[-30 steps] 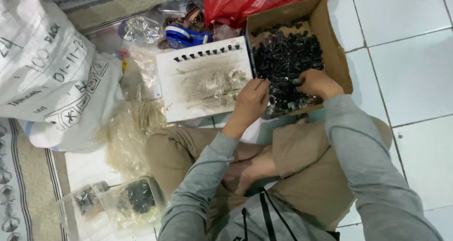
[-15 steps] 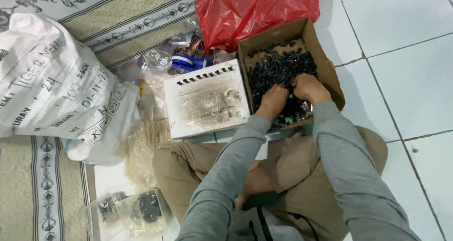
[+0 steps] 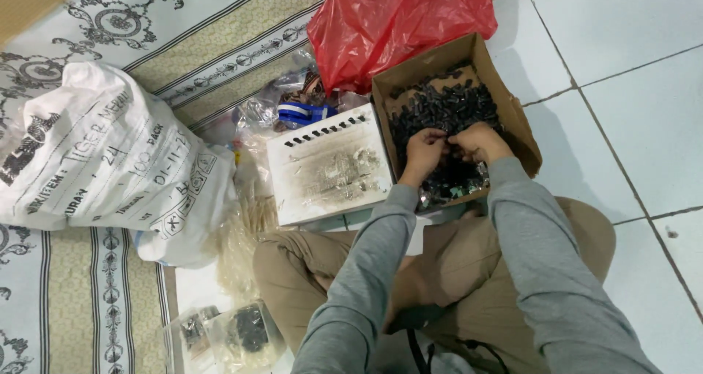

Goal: Assembling small black components into a white template by hand

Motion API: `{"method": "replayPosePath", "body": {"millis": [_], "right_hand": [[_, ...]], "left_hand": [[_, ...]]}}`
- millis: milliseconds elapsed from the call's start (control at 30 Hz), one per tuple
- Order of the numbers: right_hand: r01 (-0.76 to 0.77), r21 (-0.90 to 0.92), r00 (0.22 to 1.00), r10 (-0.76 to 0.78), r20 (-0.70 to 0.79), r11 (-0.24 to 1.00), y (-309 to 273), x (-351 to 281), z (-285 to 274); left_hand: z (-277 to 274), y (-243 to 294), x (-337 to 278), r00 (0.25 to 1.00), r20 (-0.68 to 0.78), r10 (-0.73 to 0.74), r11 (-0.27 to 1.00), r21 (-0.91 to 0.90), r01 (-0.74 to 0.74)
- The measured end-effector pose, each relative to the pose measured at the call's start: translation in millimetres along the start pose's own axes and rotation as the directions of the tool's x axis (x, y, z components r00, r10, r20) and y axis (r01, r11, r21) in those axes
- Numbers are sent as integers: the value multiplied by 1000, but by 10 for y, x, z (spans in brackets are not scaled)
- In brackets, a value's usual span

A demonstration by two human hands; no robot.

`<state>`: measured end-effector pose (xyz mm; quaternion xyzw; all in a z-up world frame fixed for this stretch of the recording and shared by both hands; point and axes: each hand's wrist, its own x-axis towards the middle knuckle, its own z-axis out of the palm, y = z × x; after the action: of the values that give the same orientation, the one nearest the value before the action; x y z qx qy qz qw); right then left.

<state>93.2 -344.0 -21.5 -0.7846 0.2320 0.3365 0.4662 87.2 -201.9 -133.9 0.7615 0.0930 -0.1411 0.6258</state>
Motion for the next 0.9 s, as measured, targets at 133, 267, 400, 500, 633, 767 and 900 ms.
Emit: {"method": "replayPosePath", "body": {"millis": [133, 267, 400, 500, 633, 767, 900], "right_hand": [[50, 80, 998, -46, -46, 996, 264, 506, 84], [133, -311, 979, -174, -108, 941, 422, 767, 147], [126, -556, 953, -256, -162, 821, 358, 776, 232], [180, -504, 931, -311, -189, 845, 394, 770, 191], [345, -272, 894, -403, -196, 898, 161, 362, 58], [613, -12, 778, -607, -160, 790, -82, -168, 78], [729, 291, 673, -726, -141, 619, -225, -603, 397]], "left_hand": [[-29, -13, 69, 999, 41, 28, 999, 15, -28], [16, 20, 8, 984, 109, 139, 915, 365, -170], [5, 405, -397, 971, 177, 163, 673, 700, -240], [99, -36, -86, 954, 180, 241, 600, 745, -292], [-184, 366, -254, 974, 109, 198, 812, 538, -226], [-703, 588, -625, 960, 54, 275, 961, 3, -276], [-1407, 407, -1022, 981, 72, 178, 854, -507, -118]]}}
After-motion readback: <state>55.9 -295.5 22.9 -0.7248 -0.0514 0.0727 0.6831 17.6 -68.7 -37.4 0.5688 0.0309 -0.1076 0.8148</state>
